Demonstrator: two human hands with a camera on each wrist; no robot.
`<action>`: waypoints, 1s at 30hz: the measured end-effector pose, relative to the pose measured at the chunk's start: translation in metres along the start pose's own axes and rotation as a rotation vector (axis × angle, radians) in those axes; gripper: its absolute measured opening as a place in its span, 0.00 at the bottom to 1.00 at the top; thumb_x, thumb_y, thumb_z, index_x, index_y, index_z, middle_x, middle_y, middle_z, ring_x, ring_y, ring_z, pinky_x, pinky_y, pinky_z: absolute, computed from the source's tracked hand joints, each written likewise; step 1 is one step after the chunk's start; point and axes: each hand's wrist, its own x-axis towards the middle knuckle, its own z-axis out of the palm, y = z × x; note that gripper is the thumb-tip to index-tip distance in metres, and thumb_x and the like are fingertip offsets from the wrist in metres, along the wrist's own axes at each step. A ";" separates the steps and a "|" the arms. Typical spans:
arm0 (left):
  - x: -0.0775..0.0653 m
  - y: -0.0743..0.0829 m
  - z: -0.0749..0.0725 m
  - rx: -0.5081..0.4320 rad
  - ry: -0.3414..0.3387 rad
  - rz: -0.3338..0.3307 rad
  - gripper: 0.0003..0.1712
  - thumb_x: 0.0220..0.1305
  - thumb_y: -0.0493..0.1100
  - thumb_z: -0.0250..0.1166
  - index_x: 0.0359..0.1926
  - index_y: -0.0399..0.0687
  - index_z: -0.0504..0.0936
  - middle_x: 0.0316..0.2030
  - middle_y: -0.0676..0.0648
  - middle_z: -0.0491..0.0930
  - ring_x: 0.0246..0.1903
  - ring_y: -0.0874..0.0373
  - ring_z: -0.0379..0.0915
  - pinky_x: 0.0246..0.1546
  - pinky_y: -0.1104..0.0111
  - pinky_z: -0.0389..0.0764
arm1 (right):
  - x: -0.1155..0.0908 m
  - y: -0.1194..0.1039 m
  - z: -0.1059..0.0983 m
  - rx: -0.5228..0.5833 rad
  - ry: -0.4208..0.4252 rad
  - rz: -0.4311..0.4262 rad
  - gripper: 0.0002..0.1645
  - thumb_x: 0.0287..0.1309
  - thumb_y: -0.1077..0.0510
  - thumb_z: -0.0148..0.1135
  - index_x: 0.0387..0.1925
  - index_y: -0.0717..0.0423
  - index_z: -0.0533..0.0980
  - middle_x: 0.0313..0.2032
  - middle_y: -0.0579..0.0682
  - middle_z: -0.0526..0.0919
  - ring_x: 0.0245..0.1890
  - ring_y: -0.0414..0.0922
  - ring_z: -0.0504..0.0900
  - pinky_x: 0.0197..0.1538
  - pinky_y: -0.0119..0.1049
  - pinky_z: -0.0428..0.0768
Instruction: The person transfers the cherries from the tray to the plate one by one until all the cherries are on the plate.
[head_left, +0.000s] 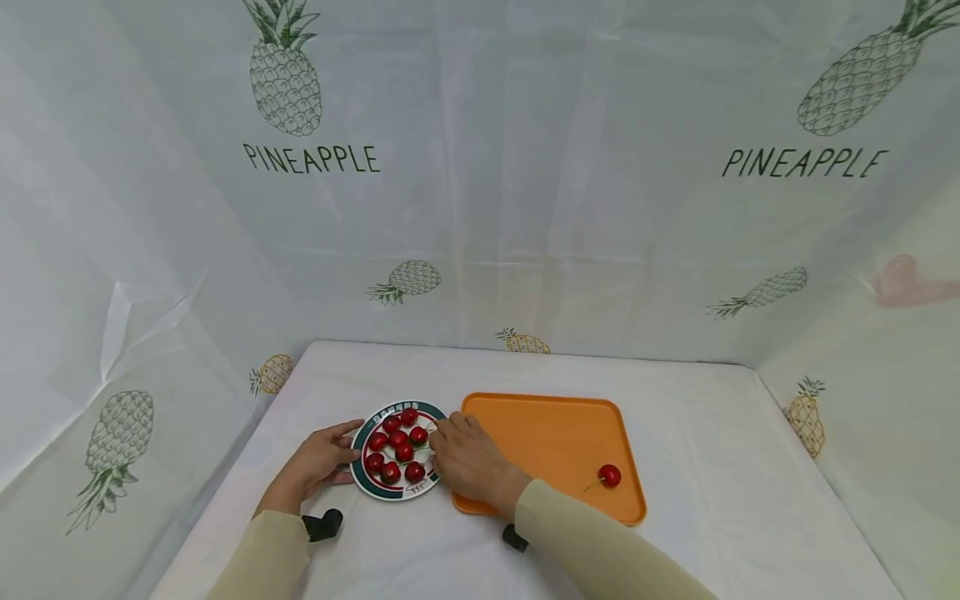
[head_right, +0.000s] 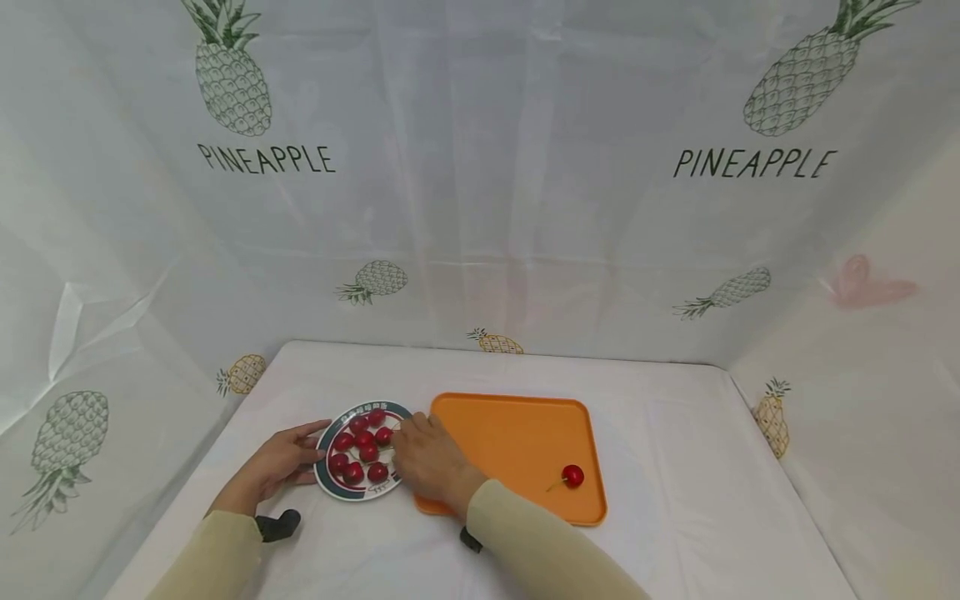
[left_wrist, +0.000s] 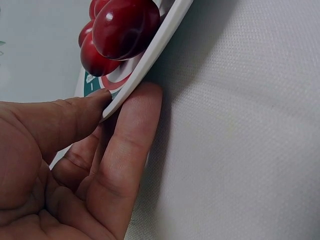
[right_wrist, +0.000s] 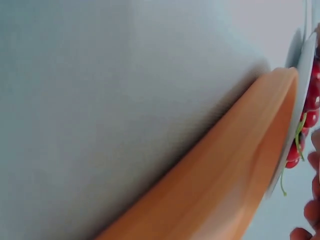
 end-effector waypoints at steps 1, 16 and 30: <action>0.000 0.000 0.000 0.000 0.000 -0.001 0.37 0.72 0.29 0.62 0.80 0.48 0.66 0.60 0.31 0.73 0.37 0.53 0.84 0.39 0.58 0.91 | -0.002 0.000 -0.002 0.002 0.016 0.019 0.16 0.75 0.42 0.59 0.47 0.49 0.79 0.39 0.45 0.77 0.43 0.45 0.69 0.46 0.35 0.70; -0.001 0.000 -0.001 0.019 -0.008 0.002 0.38 0.72 0.29 0.62 0.80 0.47 0.64 0.61 0.31 0.72 0.38 0.52 0.84 0.40 0.58 0.92 | -0.067 0.037 -0.016 0.131 0.218 0.329 0.15 0.70 0.47 0.67 0.44 0.54 0.77 0.38 0.50 0.75 0.40 0.49 0.69 0.43 0.40 0.68; 0.000 -0.002 0.000 0.027 0.001 0.005 0.38 0.72 0.31 0.63 0.80 0.47 0.65 0.62 0.30 0.73 0.37 0.53 0.84 0.40 0.59 0.91 | -0.157 0.071 -0.009 -0.052 0.265 0.434 0.22 0.51 0.51 0.79 0.28 0.55 0.71 0.27 0.48 0.67 0.31 0.48 0.65 0.35 0.37 0.60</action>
